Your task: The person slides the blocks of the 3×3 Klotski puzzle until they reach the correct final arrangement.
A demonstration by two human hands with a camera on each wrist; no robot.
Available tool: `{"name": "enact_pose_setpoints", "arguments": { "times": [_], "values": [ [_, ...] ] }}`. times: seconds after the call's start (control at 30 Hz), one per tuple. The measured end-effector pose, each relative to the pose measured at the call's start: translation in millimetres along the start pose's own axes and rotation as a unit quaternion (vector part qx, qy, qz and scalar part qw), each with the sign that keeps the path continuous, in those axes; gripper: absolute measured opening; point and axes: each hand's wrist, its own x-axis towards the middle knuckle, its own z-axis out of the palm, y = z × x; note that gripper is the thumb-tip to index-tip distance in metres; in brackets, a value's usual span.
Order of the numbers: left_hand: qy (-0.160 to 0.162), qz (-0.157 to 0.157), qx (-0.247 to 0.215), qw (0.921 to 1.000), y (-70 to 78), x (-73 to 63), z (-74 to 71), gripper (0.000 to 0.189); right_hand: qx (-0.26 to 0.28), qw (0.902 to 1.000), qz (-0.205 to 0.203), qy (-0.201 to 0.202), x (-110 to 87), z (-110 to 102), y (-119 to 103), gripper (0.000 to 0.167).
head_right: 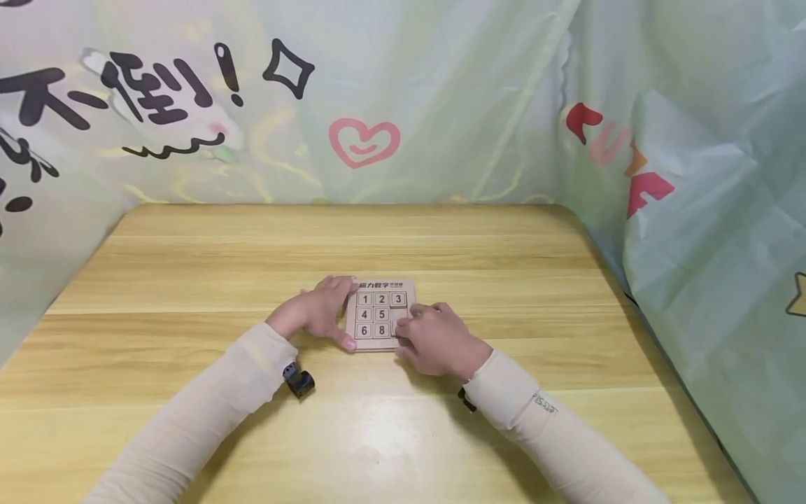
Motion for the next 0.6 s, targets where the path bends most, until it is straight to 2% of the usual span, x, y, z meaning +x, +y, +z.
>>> {"name": "enact_pose_setpoints", "arguments": {
  "times": [0.1,0.23,0.33,0.5,0.6],
  "values": [
    [-0.001,-0.001,0.001,1.0000,0.1,0.0,-0.9,0.117,0.009,0.9997,-0.022,0.001,-1.7,-3,-2,0.030],
    [-0.001,-0.002,0.004,1.0000,-0.3,-0.3,-0.8,0.117,0.020,0.9991,-0.032,0.018,3.1,-2,-6,0.029],
    [0.000,-0.002,0.005,1.0000,-0.6,0.1,0.0,0.117,0.006,0.9995,-0.015,0.026,8.1,0,-5,0.029],
    [0.004,-0.002,0.005,1.0000,-0.8,-0.1,0.7,0.117,-0.026,0.9991,0.030,0.018,13.5,1,-1,0.041],
    [0.004,-0.002,0.004,1.0000,-0.7,-0.8,0.7,0.117,-0.017,0.9987,0.035,0.034,11.4,1,-4,0.033]
  ]
}}
